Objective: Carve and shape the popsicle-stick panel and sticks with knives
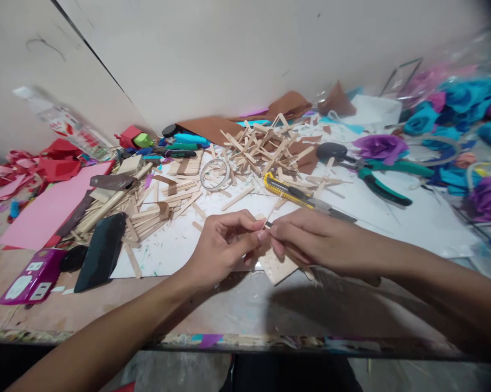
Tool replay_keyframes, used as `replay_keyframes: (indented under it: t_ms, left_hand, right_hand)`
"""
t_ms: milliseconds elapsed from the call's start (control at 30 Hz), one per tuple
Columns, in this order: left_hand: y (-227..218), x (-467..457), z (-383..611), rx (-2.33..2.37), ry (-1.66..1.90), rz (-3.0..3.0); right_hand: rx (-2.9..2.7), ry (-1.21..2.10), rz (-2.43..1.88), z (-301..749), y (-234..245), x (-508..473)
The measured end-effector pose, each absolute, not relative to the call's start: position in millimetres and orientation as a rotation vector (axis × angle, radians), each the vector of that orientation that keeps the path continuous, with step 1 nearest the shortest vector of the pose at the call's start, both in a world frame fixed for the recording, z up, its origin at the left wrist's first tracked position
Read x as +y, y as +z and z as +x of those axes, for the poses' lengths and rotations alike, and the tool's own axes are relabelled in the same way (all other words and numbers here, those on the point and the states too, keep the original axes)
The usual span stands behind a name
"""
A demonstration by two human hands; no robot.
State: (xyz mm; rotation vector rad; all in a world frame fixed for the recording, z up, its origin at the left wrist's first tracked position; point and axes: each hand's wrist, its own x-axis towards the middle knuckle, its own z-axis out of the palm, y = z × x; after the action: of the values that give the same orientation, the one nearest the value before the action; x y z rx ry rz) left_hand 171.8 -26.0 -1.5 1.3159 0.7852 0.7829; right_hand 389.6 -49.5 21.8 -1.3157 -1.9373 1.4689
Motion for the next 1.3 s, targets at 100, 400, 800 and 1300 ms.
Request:
replay_keyframes:
  t_ms: [100, 400, 800, 1300]
  left_hand:
    - [-2.4, -26.3, 171.3, 0.767, 0.789, 1.308]
    - [-0.4, -24.9, 173.4, 0.782, 0.818, 1.343]
    - [3.0, -23.2, 173.5, 0.777, 0.862, 1.376]
    - [3.9, -23.1, 172.8, 0.776, 0.82, 1.371]
  right_hand:
    - [-1.953, 1.431, -1.311, 390.0, 22.1, -49.0]
    - [-1.921, 1.369, -1.298, 383.5, 20.8, -52.1]
    - [-1.818, 1.357, -1.264, 374.1, 15.4, -56.4]
    - [-1.885, 1.459, -1.253, 384.8, 20.8, -48.8]
